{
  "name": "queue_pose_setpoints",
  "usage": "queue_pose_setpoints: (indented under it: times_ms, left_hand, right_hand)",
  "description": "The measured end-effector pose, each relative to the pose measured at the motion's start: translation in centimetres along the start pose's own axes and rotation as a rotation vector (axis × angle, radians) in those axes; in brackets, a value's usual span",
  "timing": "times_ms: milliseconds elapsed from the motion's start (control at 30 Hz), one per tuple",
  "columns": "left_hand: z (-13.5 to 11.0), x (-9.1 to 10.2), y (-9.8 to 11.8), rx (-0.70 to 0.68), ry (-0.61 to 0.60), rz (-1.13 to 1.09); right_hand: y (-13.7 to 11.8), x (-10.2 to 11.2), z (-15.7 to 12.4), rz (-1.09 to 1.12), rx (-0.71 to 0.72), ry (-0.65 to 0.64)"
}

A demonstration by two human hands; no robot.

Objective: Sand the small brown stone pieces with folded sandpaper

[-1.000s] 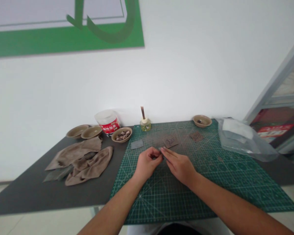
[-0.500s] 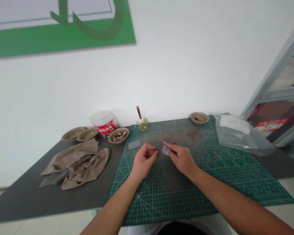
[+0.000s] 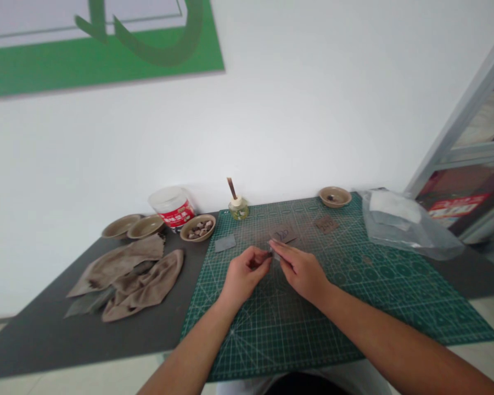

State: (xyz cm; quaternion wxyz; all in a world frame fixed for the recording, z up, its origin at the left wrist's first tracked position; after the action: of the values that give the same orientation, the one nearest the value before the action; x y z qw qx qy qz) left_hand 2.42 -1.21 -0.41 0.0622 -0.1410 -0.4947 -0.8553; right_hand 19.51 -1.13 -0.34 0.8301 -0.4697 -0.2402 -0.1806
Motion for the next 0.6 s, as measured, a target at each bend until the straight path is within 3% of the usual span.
queue_pose_setpoints:
  times_ms: [200,600]
  left_hand:
    - [-0.21,0.49,-0.07,-0.041,0.0,0.148]
    - [-0.52,0.5,0.12,-0.062,0.032,0.182]
  right_hand:
    - [-1.12,-1.03,-0.88,-0.202,0.129,-0.112]
    - [-1.0,-0.91,-0.85,-0.248,0.125,-0.045]
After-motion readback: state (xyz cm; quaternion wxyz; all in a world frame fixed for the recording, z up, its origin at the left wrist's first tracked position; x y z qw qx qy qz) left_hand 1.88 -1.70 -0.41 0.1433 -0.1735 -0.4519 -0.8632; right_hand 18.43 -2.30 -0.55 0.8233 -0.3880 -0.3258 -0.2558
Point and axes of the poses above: each hand's wrist, its own z-axis towards the middle knuckle, its own x-axis out of the back of the hand, y = z × x, the point moved 3 cm from there along z, towards the middle knuckle, and after that the axes turned 15 degrees about -x, right-handed, at the moved point
